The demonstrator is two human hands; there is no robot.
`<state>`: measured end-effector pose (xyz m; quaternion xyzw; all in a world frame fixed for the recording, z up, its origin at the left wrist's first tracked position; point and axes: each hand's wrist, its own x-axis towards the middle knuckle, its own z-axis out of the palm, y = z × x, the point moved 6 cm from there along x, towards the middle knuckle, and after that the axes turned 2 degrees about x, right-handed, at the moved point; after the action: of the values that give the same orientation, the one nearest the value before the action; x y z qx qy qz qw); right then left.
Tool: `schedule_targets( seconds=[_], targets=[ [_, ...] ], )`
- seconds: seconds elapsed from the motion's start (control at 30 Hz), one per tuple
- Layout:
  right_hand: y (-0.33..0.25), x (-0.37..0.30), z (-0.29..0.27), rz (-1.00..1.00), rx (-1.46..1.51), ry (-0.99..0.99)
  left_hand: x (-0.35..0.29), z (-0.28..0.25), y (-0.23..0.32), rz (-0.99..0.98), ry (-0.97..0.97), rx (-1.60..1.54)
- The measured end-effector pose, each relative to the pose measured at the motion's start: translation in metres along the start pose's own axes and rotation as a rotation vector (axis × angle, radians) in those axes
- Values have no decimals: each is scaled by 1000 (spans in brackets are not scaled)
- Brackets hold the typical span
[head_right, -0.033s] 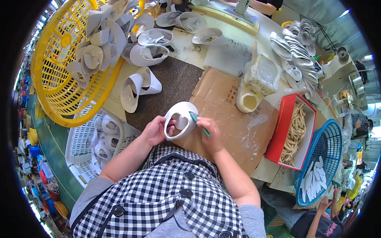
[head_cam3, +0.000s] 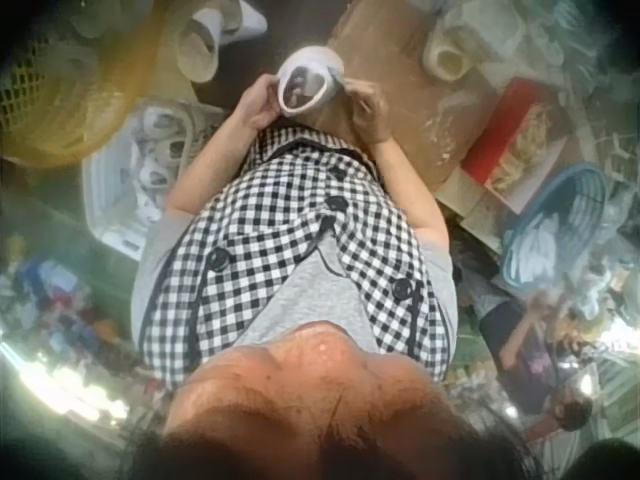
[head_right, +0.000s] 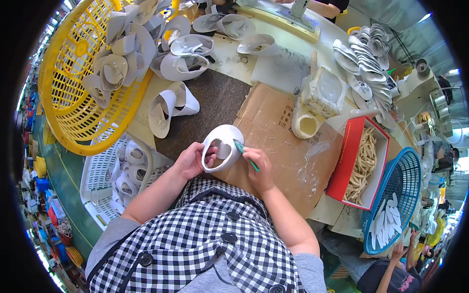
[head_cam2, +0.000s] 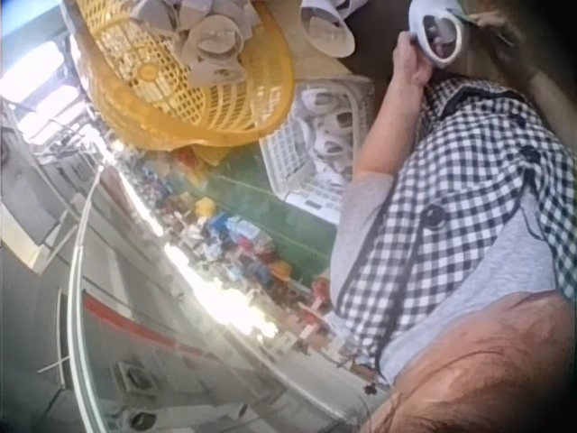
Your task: The person applies adhesive to shoe uppers, dipping a small brush into a container of glue and brushing it along the edges of the shoe components by hand.
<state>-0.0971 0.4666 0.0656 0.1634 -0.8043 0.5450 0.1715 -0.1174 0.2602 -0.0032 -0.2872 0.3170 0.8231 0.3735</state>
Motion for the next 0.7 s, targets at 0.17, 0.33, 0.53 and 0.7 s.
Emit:
schedule_targets(
  seconds=[0.17,0.33,0.53,0.7],
  targets=[
    [-16,-30,-5,39,59,-24,-6,2,2,-25,6,1],
    [-12,-25,-43,318,10,-59,-34,47,20,65,-129,152],
    [-83,29,-74,33,112,311,-59,115,18,245,-232,287],
    [-126,33,-45,-303,-208,7,-64,135,4,294,-256,314]
  ],
)
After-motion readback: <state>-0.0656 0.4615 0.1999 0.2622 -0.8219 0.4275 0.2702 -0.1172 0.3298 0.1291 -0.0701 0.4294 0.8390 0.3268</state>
